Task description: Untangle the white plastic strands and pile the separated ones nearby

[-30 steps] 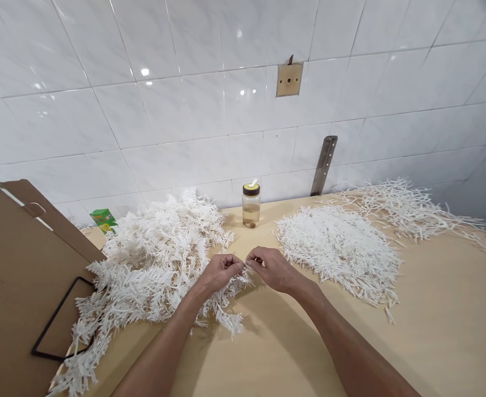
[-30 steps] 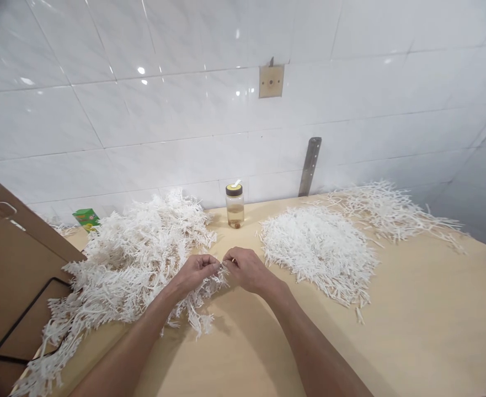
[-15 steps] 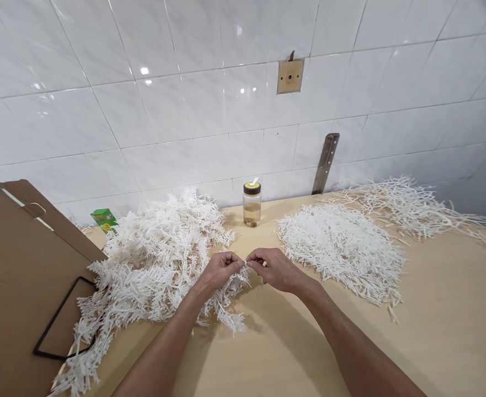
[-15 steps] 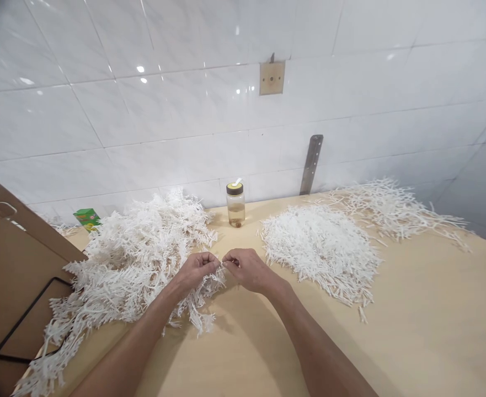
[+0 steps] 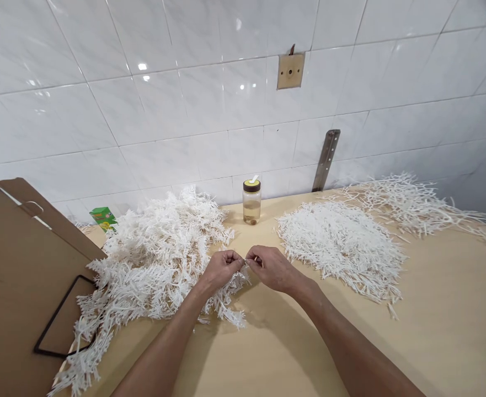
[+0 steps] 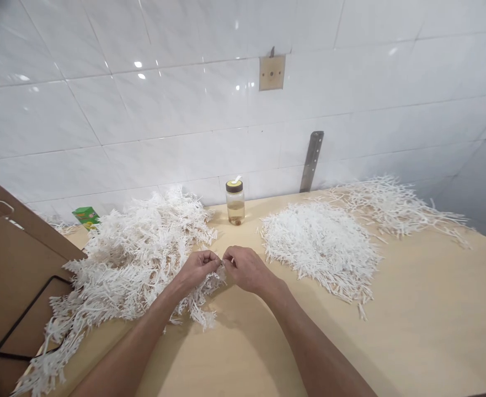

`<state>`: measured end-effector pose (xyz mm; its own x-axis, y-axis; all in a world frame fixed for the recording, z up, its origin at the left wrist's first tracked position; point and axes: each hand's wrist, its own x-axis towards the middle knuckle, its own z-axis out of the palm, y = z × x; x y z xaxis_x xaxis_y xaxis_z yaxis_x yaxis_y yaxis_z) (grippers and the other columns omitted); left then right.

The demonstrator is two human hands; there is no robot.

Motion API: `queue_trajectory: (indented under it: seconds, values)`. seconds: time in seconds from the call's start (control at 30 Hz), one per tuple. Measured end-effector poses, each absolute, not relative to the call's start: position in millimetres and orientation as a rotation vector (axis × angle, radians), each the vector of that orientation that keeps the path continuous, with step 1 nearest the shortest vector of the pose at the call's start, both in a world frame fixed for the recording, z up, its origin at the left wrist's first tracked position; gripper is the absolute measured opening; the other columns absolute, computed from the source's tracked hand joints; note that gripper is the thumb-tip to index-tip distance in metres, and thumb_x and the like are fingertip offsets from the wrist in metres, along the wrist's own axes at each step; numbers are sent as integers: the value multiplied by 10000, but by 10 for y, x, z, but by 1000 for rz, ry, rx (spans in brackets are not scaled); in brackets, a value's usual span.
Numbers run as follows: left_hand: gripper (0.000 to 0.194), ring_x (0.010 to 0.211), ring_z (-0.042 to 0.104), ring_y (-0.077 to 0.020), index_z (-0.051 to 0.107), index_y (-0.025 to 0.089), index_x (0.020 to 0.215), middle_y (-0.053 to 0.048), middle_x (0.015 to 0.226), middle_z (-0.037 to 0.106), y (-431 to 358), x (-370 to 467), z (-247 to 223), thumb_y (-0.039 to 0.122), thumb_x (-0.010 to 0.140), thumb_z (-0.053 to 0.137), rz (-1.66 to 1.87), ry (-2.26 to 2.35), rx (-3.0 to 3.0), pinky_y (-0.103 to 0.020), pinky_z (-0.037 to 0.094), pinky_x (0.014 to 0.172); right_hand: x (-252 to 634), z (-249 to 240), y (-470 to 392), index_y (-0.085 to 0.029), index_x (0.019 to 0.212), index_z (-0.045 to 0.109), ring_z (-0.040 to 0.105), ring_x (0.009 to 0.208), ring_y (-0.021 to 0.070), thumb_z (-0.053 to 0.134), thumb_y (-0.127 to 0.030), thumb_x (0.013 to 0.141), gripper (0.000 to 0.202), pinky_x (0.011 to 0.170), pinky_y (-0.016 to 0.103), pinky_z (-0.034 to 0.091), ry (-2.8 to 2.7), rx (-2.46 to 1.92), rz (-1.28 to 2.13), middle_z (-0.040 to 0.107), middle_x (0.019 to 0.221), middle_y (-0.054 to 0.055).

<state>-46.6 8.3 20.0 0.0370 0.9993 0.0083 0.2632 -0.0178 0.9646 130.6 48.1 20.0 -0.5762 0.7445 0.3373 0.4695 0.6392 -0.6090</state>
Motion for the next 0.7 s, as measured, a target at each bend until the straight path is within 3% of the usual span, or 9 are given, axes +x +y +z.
queue_trajectory:
  seconds: [0.5,0.7]
  values:
    - [258,527,336,-88,525,171,636,50,557,425,120,-485,153,370,782,603,1010,1427,1543,-227,262,499,1108,46,475,-184,841,577,576,682,164,465,-189,939,148,587,269,333,-2350,-1190,218,654,827,76]
    - [259,552,375,-92,573,159,698,38,598,464,80,-518,135,396,784,629,1044,1357,1525,-227,298,526,1428,81,777,-186,802,546,545,608,170,424,-150,937,186,561,290,358,-2010,-1512,152,628,791,113]
